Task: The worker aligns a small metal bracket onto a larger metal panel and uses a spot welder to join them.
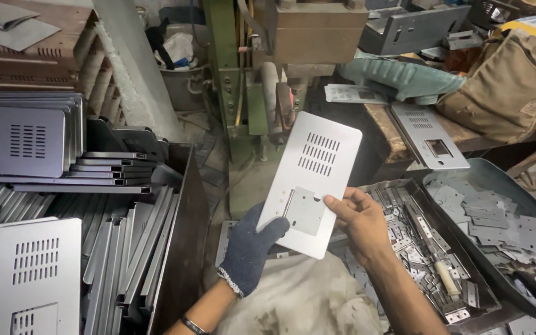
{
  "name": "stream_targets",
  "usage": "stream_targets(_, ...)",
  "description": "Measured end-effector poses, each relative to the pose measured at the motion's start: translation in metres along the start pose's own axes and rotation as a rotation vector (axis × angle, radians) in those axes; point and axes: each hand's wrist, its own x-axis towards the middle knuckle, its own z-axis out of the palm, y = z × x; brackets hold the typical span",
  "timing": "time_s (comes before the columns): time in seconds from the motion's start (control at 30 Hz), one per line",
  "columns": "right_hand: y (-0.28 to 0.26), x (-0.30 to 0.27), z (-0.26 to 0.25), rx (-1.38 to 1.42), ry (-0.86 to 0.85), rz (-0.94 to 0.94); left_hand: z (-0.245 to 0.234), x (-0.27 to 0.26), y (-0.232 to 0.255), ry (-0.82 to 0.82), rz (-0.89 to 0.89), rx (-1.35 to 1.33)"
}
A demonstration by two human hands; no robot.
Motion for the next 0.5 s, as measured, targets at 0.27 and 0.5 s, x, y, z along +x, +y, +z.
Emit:
stream_targets(0.27, 0.0002, 0.0007, -0.0022, -0.029, 0.0, -0.001, -0.0006, 0.0003, 0.0006, -0.022, -0.004, 0.009)
stream_targets(0.5, -0.0018, -0.0002, -0.0008, -0.04, 0.005, 0.012, -0.0028, -0.0006, 0.0032, -0.046, 0.024, 0.027)
